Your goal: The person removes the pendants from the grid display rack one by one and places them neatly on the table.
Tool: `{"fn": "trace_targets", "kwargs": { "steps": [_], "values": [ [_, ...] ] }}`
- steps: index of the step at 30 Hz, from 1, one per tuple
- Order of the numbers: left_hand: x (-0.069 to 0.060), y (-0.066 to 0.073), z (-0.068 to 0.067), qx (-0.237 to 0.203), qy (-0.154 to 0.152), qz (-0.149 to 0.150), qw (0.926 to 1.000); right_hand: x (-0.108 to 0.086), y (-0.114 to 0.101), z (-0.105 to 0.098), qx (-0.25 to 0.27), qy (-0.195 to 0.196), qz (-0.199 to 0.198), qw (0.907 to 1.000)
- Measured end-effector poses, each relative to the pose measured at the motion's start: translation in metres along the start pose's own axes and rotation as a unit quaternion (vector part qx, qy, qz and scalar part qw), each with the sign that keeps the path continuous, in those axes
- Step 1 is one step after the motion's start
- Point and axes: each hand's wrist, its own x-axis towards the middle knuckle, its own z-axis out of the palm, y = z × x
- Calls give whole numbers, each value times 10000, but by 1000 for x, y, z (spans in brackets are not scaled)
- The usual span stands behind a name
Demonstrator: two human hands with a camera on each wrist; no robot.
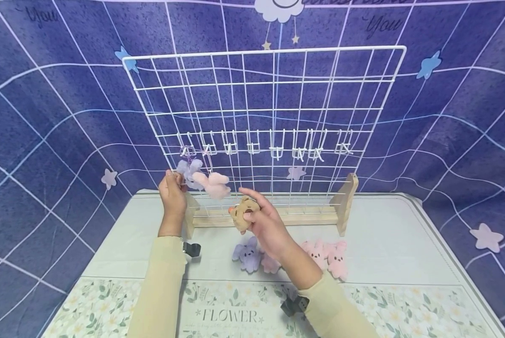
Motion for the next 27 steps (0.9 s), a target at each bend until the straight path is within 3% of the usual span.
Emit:
{"fn": "trace_targets", "kwargs": {
  "steps": [8,14,21,27],
  "values": [
    [0,0,0,76,-2,-18,10000,2,5,3,-406,309,258,9984],
    [0,-1,0,115,25,-39,9999,3,11,1,-1059,385,541,9922],
    [-1,0,0,57,30,-106,9999,4,18,0,-1476,244,803,9855],
    [0,0,-1,98,-16,-74,9999,6,25,-2,-1943,-51,1249,9729]
  ]
}}
